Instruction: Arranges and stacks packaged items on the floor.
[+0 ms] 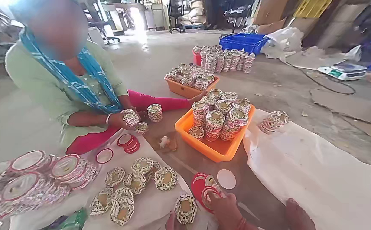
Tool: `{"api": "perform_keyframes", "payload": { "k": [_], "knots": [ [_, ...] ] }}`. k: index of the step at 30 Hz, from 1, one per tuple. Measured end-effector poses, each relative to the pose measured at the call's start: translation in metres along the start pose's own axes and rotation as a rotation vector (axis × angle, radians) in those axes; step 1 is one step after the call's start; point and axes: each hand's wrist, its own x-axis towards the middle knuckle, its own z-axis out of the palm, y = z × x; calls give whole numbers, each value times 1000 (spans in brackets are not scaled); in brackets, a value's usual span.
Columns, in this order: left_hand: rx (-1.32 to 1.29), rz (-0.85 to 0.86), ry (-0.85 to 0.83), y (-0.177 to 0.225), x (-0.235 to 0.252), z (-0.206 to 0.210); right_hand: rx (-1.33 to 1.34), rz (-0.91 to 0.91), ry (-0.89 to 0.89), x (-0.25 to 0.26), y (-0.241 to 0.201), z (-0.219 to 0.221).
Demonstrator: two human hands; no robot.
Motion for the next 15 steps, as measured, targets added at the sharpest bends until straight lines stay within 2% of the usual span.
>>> {"api": "perform_keyframes", "payload": {
  "k": [3, 6, 10, 15],
  "knots": [
    [-75, 75, 39, -1, 15, -2, 121, 41, 113, 26, 8, 1],
    [-110, 189, 43, 5, 18, 2, 196, -5, 269, 47, 24, 2],
    [-110, 182, 67, 11, 20, -2, 326, 17, 261, 39, 28, -23],
    [-56, 175, 114, 16, 21, -6, 349, -35, 333, 35, 20, -34]
  ]
}}
